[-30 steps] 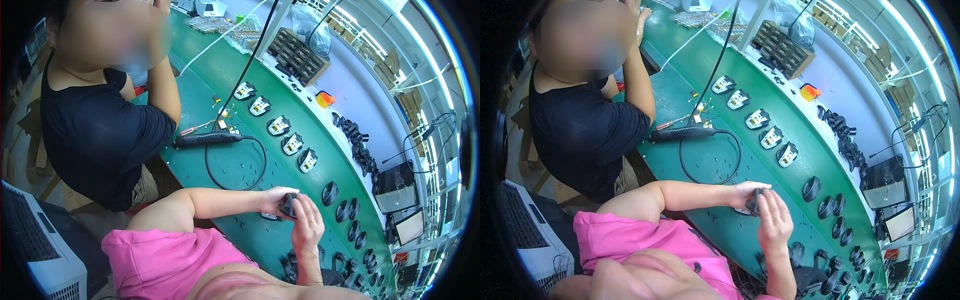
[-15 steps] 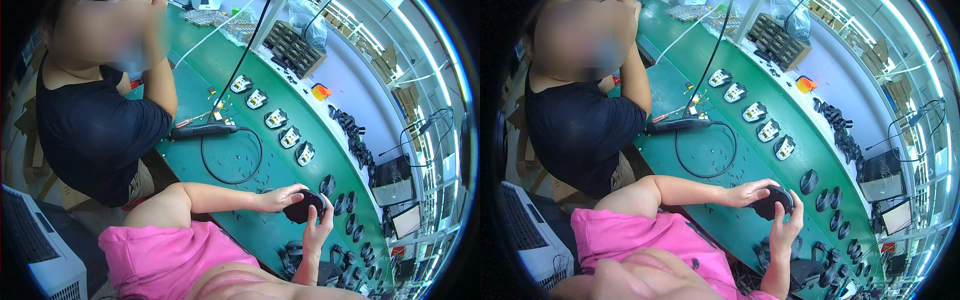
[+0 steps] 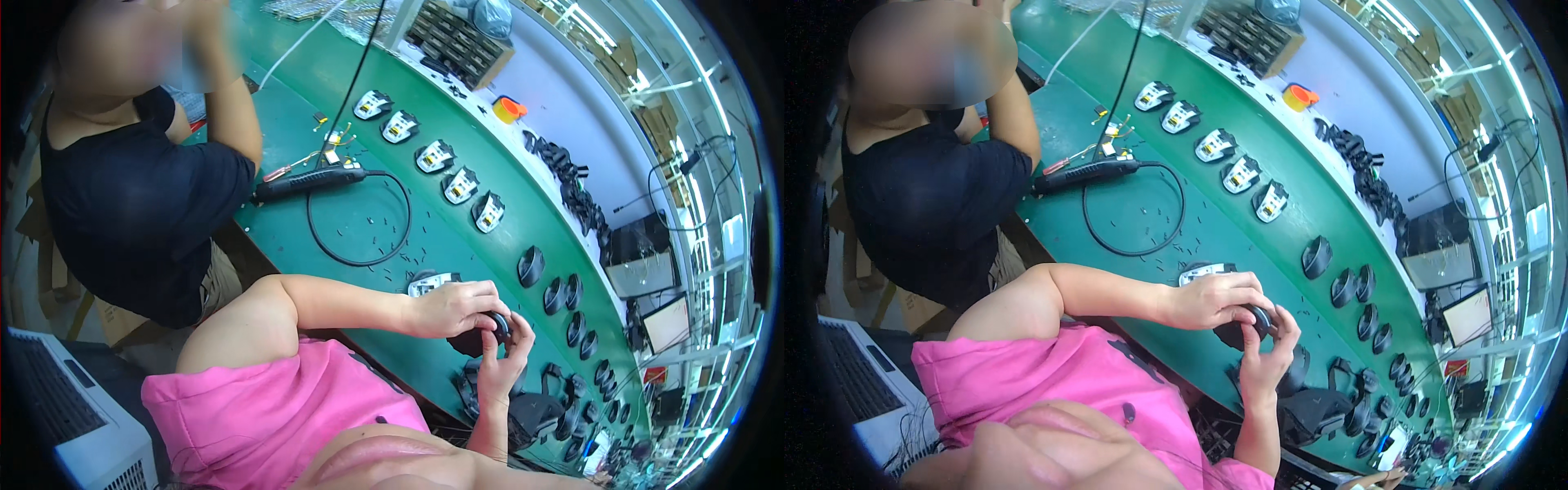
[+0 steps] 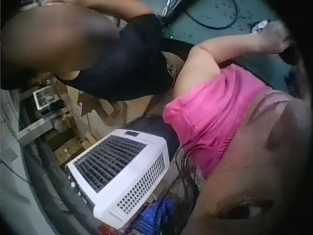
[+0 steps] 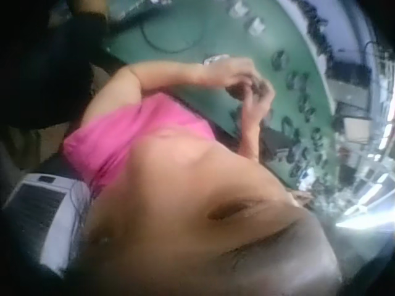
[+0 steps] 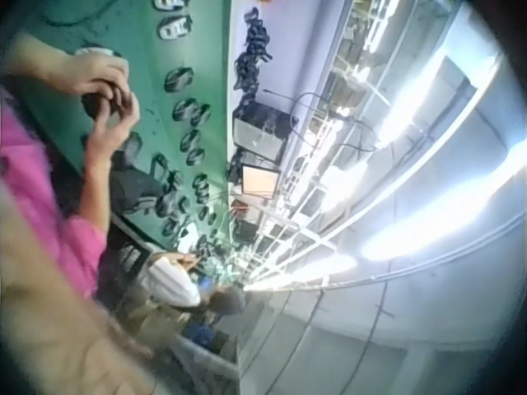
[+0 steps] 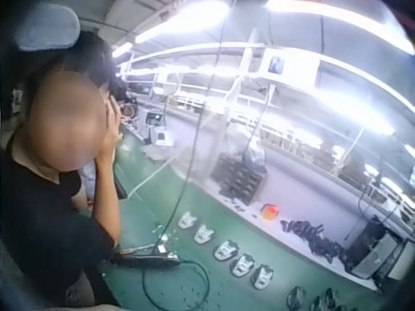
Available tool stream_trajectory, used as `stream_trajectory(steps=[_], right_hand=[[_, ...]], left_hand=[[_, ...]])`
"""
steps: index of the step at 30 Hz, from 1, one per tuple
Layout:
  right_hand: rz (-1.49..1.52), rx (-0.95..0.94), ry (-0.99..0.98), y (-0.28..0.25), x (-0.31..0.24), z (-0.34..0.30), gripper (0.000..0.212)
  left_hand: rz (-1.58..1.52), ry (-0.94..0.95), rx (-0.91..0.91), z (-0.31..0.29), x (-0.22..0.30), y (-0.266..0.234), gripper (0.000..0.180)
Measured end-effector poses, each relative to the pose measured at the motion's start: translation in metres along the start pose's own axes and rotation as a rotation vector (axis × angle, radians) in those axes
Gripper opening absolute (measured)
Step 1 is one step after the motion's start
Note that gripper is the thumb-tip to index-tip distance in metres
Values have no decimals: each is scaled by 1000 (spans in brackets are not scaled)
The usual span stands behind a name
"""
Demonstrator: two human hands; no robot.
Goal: Manually assemble the outer plastic casings of computer mice at an electronics production line.
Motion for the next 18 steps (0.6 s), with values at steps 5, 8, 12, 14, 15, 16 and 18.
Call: stream_trajectory(steps=[5, 8, 12, 14, 15, 16, 18], right_hand=[[-31, -133, 74, 19, 19, -8, 57], [74, -164, 94, 25, 27, -10, 57], [61, -237, -46, 28, 14, -17, 57], [53, -295, 49, 35, 21, -16, 58], [45, -313, 66, 40, 21, -13, 58], [8, -348, 93, 40, 22, -16, 58], [40, -350, 71, 46, 19, -15, 61]], left_hand=[[-87, -72, 64, -3, -11, -4, 25], [-55, -43, 40, -5, -1, -11, 25], [-7, -13, 7, -18, 10, -11, 34], [25, -88, -21, -21, 3, -7, 36], [59, -84, -50, -21, -2, -8, 35], [68, -84, -57, -24, -4, -4, 35], [83, -125, -33, -30, -6, -10, 33]])
Point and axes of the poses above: each hand's wrist, its own z-axis towards the middle knuckle, its own y-axis out of the palm, x = y × z, the point moved 10 cm from there along z, towards the middle knuckle, and after that the axes turned 2 degrees about x, right-handed, at the moved point
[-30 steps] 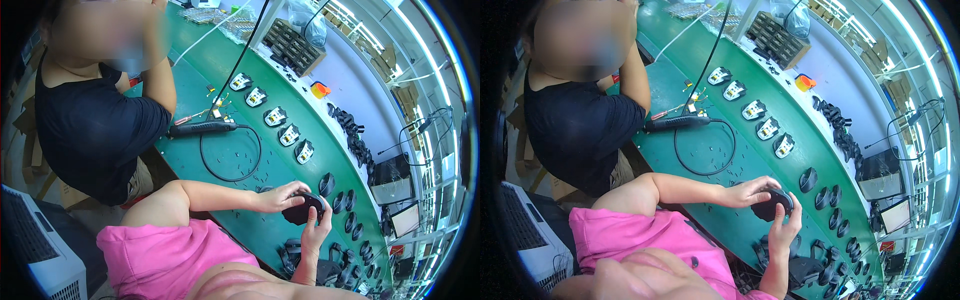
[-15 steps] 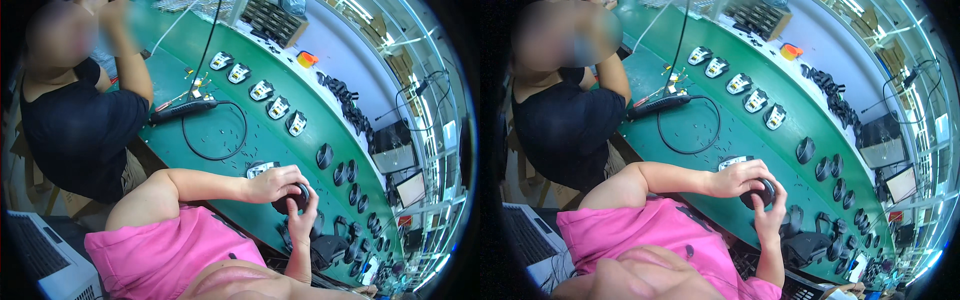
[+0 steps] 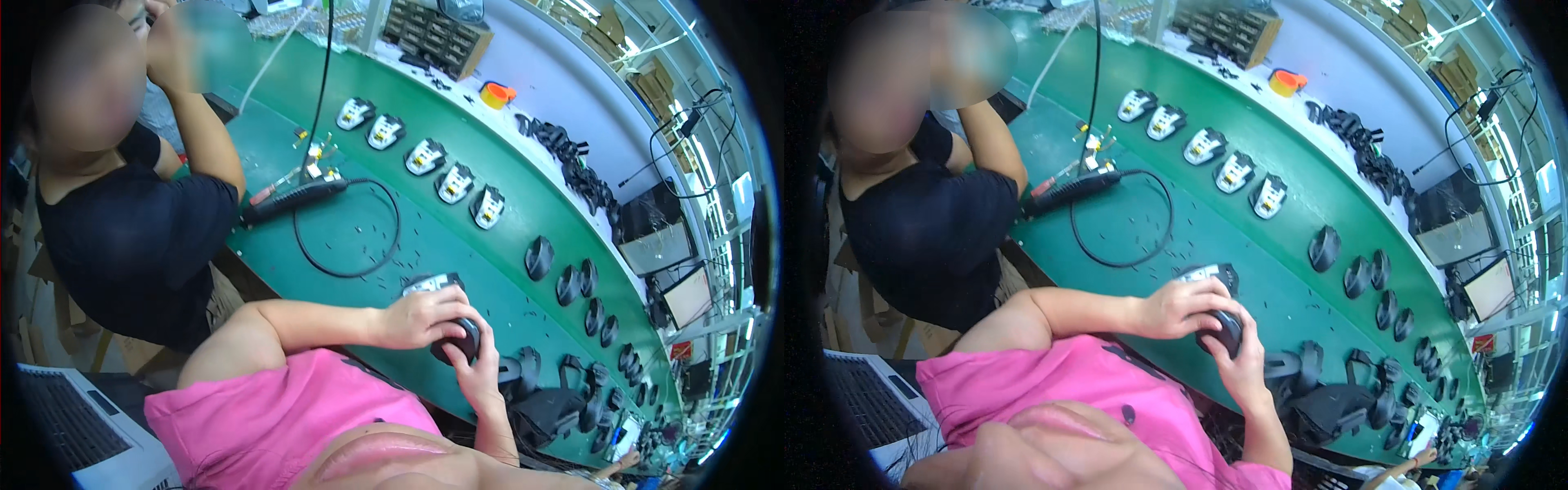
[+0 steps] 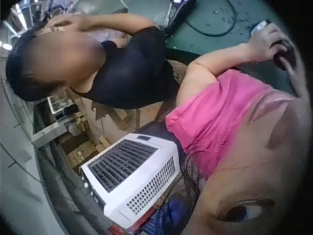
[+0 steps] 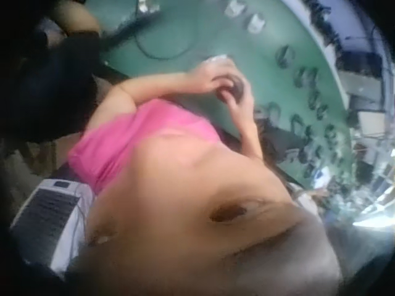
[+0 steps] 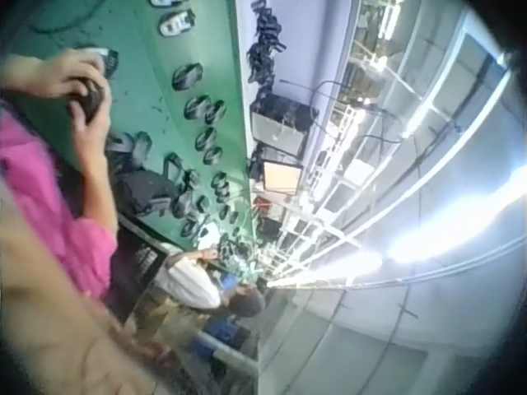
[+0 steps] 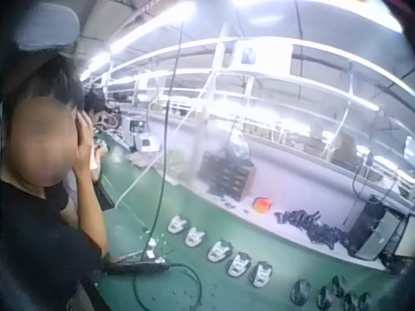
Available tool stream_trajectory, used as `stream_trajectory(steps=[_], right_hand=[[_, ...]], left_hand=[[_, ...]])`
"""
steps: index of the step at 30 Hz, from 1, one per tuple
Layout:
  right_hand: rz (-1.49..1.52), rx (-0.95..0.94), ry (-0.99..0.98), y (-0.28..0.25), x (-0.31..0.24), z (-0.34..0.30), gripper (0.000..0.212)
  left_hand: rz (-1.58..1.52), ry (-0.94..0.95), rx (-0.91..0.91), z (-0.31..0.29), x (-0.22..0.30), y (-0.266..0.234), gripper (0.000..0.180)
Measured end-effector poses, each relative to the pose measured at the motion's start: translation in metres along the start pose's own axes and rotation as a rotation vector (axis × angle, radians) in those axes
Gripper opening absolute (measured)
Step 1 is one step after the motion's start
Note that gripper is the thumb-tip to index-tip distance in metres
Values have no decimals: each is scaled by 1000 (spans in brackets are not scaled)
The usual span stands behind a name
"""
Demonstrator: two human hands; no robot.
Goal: Manually assemble the outer plastic casings of computer mice at an electronics production line.
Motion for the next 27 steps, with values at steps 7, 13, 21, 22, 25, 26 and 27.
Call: stream_trajectory(steps=[7, 13, 21, 22, 25, 26, 27], right_hand=[[34, 121, 50, -28, 12, -6, 49], [37, 128, -47, -31, 0, -3, 51], [157, 91, 99, -33, 28, -7, 46], [171, 57, 116, -34, 30, -4, 47], [258, 30, 197, -40, 48, 2, 48], [279, 79, 241, -43, 60, 3, 48], [122, 205, 156, -61, 59, 6, 47]], left_hand=[[-47, -34, 101, 28, 1, -7, 28], [-186, 30, 0, 30, 17, 6, 34], [-156, -123, -52, 34, -2, 19, 31], [-183, -154, -73, 37, -3, 23, 34], [-276, -315, -227, 43, -23, 32, 40], [-228, -286, -231, 45, -28, 29, 39], [-171, -259, -233, 49, -38, 30, 38]])
Point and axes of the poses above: each hand's wrist, its own z-axis towards the middle knuckle, its own y-axis out of the palm, x = y × z, the point moved 10 cm from there along z, towards the middle knuckle, and after that the axes turned 2 degrees about x, right-handed, at the moved point
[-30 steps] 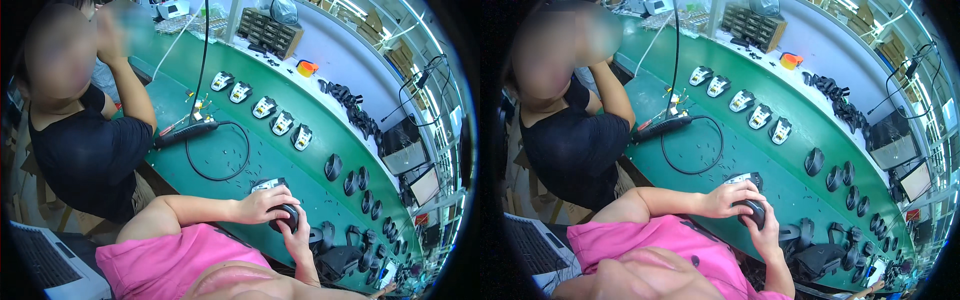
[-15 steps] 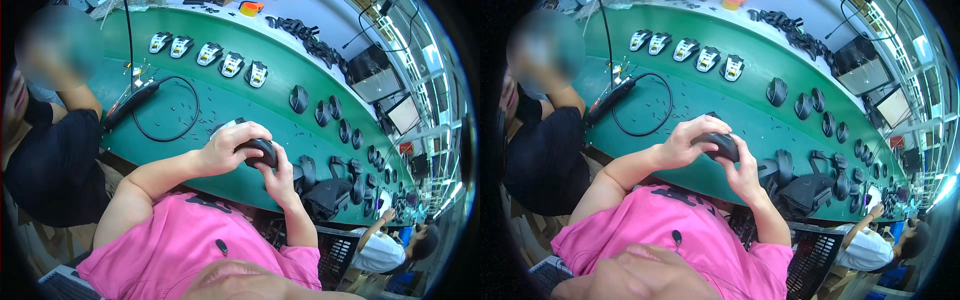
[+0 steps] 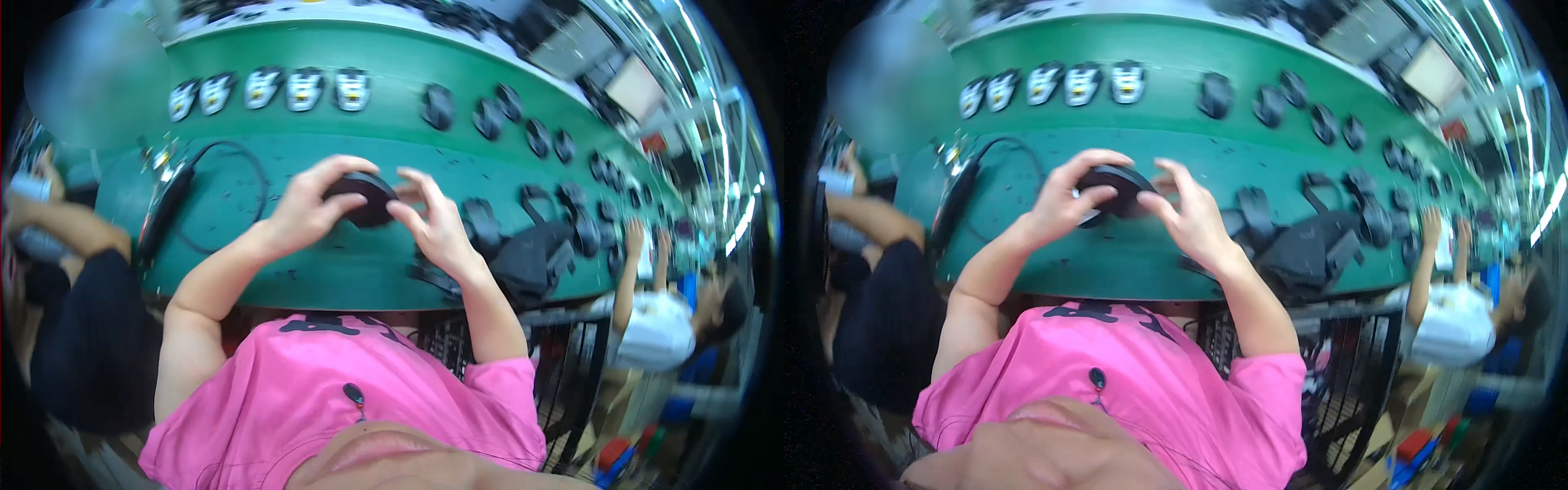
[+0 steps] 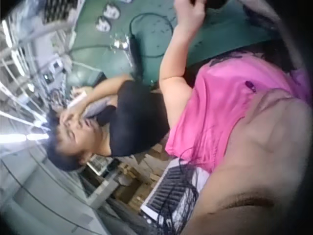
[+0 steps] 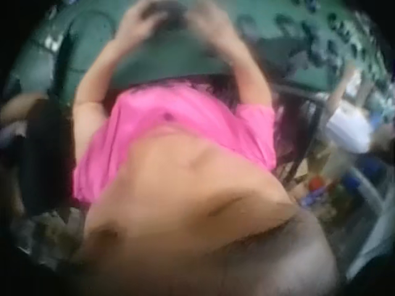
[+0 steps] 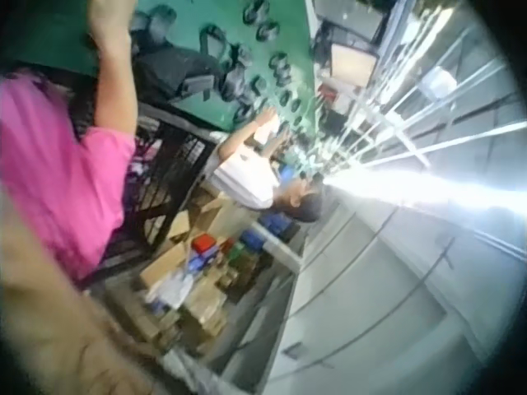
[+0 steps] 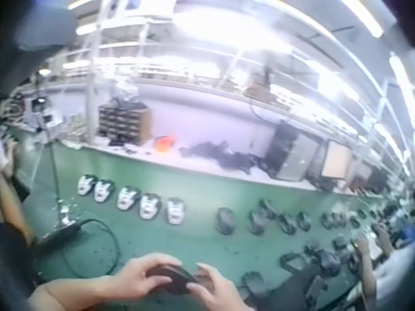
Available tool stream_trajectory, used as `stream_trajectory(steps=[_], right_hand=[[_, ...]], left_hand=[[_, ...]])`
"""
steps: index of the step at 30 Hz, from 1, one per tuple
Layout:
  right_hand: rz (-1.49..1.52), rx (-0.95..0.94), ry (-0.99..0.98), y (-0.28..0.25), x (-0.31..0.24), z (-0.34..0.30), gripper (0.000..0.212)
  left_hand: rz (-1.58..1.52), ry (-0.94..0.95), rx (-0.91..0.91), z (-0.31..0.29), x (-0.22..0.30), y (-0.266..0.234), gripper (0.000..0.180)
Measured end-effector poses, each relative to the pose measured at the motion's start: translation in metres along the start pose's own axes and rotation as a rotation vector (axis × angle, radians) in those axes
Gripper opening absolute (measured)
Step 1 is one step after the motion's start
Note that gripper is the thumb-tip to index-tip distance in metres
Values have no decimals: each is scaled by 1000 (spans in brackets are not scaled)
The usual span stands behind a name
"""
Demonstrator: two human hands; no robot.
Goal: Manually assemble the outer plastic casings of computer mice at an electronics production line.
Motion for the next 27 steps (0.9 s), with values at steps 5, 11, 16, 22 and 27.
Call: stream_trajectory(steps=[5, 11, 16, 22, 27], right_hand=[[-154, 335, -132, -67, -8, 9, 36], [-454, 395, -206, -73, -24, 7, 27], [-527, 497, -238, -89, -14, 2, 28], [-871, 325, -79, -89, -8, -1, 26], [-1169, -52, 142, -94, 40, -13, 37]], left_hand=[[291, 528, 286, 89, -4, -5, 39], [890, 369, -92, 180, -164, 50, 42], [819, 222, -156, 179, -157, 59, 49], [600, -17, -253, 99, -93, 20, 50], [628, -73, -395, 17, -72, 27, 52]])
Point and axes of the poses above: each hand's wrist, its own z-axis towards the middle knuckle, its own y-axis out of the palm, x = y × z, the point moved 10 cm from there along z, towards the middle knuckle, and after that the axes turned 2 degrees about x, right-handed, at the moved point
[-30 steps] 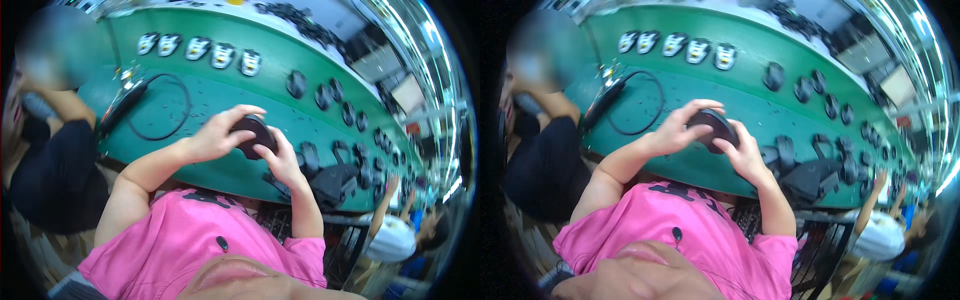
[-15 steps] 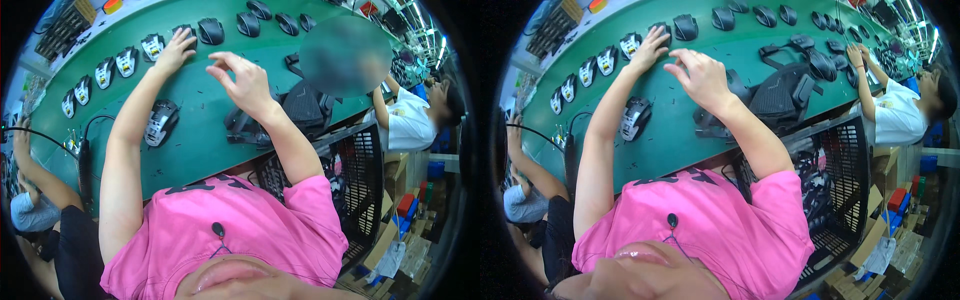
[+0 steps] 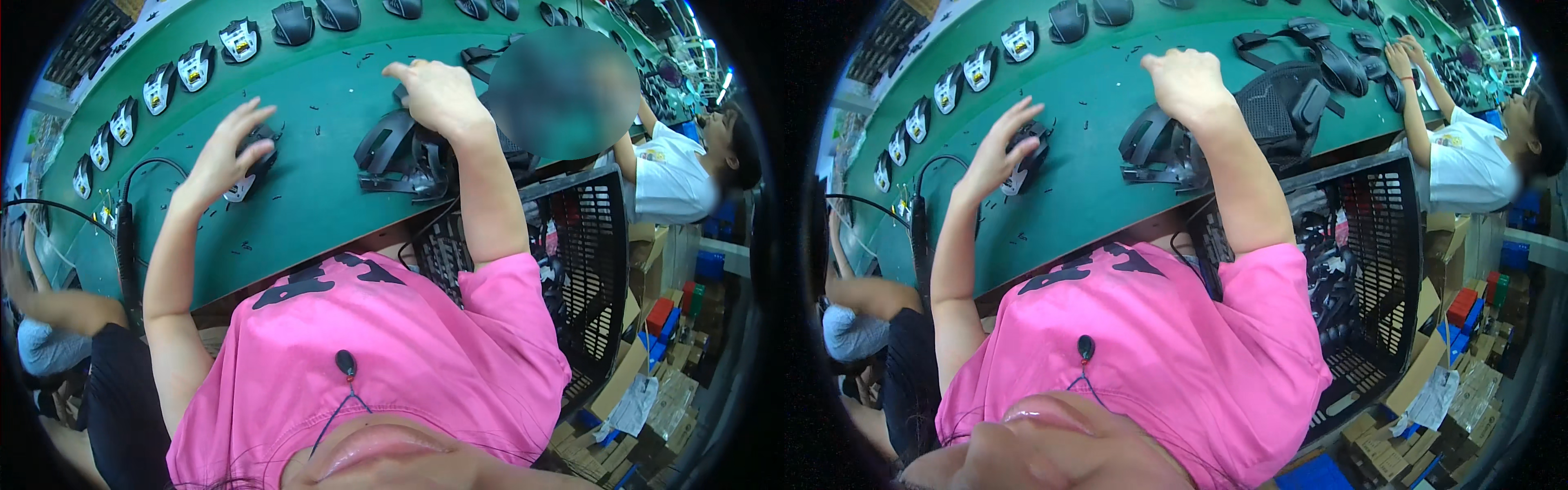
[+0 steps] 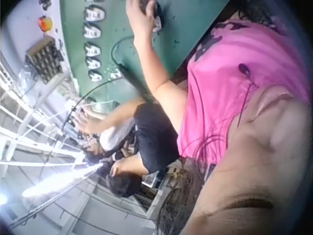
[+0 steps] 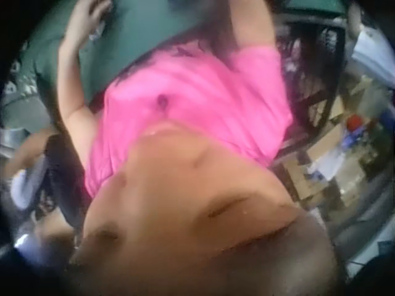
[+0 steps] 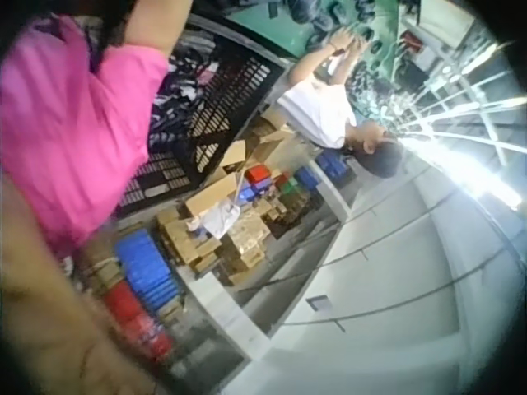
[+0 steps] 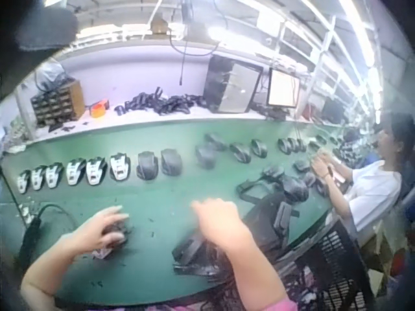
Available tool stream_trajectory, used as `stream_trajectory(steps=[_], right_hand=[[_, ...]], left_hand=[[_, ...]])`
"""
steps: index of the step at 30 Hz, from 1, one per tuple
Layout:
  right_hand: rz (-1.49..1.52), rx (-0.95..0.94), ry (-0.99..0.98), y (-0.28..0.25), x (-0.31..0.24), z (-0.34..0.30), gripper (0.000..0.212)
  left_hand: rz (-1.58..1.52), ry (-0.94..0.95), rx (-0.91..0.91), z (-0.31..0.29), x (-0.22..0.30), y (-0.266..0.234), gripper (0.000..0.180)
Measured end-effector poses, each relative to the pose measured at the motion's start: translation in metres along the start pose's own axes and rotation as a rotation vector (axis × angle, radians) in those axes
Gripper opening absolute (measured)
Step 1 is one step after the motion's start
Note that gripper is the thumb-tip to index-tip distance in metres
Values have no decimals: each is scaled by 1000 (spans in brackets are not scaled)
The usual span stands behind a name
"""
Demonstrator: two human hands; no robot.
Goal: Manually assemble the outer plastic casings of computer mice at an electronics production line.
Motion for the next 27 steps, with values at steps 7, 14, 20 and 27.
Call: stream_trajectory(steps=[7, 14, 20, 27], right_hand=[[-148, -190, -164, 48, -31, -19, 37], [-76, -69, -260, 38, -43, 9, 28], [56, 601, -612, -46, -131, -1, 29], [188, 626, -538, -56, -147, -8, 57]], left_hand=[[164, -35, 8, -45, 3, 7, 50], [164, 50, 278, -47, 23, -10, 62], [-535, -67, 212, -32, 26, 8, 67], [-1238, -137, 276, -29, 20, 5, 40]])
Point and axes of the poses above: each hand's wrist, its own z-axis towards the middle knuckle, its own y-axis out of the palm, x = y × z, the point moved 10 cm from there along z, towards the middle knuckle, and after that the axes turned 2 degrees about x, right-handed, at the moved point
